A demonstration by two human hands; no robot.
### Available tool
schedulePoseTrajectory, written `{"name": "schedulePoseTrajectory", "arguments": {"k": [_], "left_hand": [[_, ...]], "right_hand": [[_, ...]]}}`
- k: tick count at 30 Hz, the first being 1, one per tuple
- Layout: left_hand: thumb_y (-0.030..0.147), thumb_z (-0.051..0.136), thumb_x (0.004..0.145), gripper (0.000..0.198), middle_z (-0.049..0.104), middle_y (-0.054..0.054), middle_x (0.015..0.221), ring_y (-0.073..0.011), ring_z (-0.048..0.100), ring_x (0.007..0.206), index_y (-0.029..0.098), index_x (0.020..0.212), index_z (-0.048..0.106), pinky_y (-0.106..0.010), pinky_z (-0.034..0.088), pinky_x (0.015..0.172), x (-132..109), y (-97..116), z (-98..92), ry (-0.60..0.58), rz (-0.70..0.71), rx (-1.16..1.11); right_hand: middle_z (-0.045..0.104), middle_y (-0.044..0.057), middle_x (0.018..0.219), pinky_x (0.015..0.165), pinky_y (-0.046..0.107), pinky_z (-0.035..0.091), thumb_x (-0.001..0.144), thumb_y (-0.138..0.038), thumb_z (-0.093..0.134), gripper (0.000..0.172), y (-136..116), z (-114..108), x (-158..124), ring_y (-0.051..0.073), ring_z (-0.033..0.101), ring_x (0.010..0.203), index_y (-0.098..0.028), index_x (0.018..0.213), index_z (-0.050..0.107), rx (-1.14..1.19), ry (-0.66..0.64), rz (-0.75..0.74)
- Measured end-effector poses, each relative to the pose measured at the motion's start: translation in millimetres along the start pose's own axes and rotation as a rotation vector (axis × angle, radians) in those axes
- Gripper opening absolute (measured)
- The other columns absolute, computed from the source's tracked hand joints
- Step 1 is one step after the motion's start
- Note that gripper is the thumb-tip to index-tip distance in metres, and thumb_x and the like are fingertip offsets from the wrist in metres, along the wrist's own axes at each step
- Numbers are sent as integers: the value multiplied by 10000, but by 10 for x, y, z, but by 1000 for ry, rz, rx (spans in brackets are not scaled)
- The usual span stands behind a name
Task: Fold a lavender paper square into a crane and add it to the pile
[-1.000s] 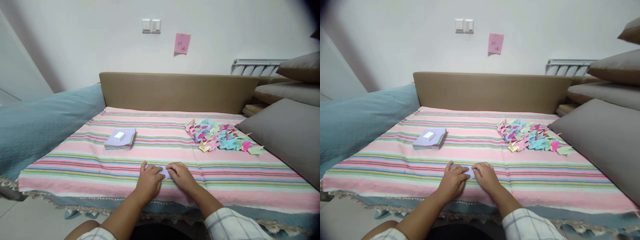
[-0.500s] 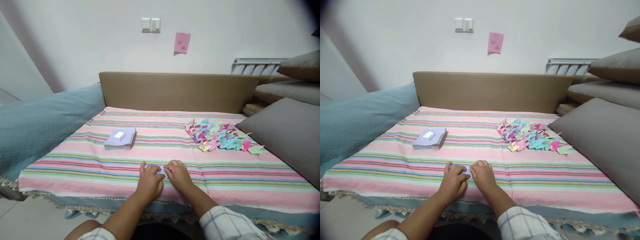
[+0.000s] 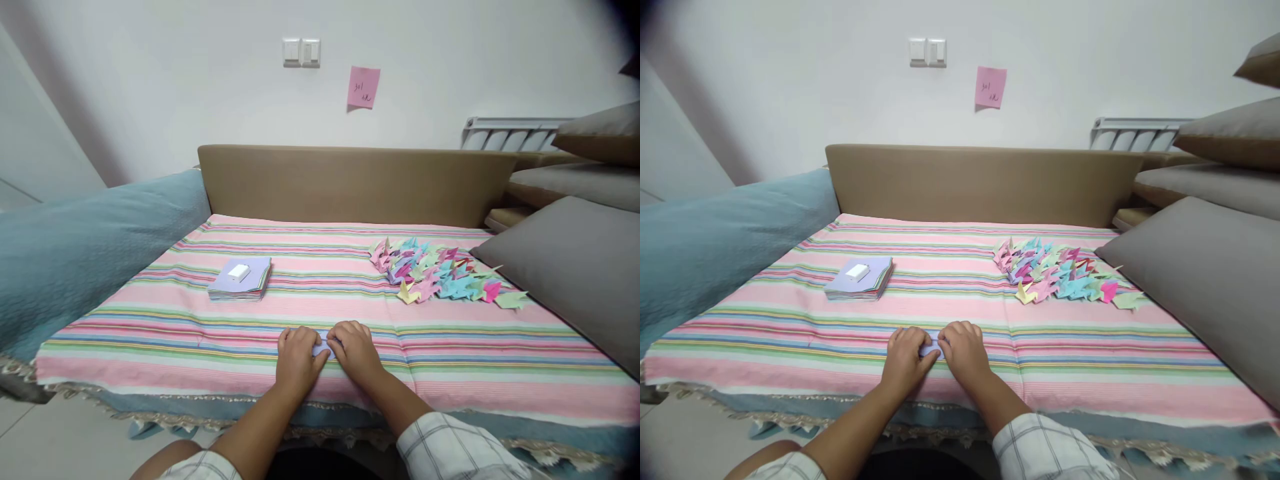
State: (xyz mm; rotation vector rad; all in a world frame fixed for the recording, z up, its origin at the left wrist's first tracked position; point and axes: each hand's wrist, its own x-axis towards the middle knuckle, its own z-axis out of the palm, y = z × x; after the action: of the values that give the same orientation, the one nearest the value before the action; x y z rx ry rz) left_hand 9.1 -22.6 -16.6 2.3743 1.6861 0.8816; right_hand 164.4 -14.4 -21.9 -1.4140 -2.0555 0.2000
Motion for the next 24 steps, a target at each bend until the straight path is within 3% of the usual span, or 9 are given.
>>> {"name": "schedulePoseTrajectory", "arguments": {"k": [4, 9, 17, 24], "left_hand": [[262, 685, 724, 230, 607, -12, 934, -208, 530, 943, 247, 943, 617, -402, 311, 930, 4, -8, -14, 1, 15, -23], [289, 669, 749, 88, 622, 3, 872, -205, 531, 907, 254, 822, 635, -407, 289, 925, -5, 3, -11, -6, 17, -23], [276, 657, 759, 48, 635, 28, 791, -187, 544, 860, 243, 760, 622, -436, 237, 955, -11, 16, -18, -30, 18, -24], [257, 626, 793, 23, 660, 15, 815, -186, 572, 850, 256, 798, 649, -477, 217, 985, 8, -14, -40, -39, 145, 64]], "right_hand": [[624, 0, 842, 790, 327, 295, 862, -193, 544, 61, 12, -29, -31, 178, 502, 842, -213, 812, 573, 2, -27, -50], [630, 5, 849, 777, 311, 320, 878, -209, 529, 69, 53, -92, -56, 175, 515, 840, -211, 833, 580, 38, -89, -132], [638, 24, 890, 776, 306, 349, 866, -227, 552, 78, 105, -117, -97, 184, 524, 872, -226, 882, 628, -10, -75, -123], [626, 21, 864, 766, 297, 342, 859, -211, 552, 86, 89, -145, -120, 172, 513, 848, -222, 854, 637, -45, -67, -164]]}}
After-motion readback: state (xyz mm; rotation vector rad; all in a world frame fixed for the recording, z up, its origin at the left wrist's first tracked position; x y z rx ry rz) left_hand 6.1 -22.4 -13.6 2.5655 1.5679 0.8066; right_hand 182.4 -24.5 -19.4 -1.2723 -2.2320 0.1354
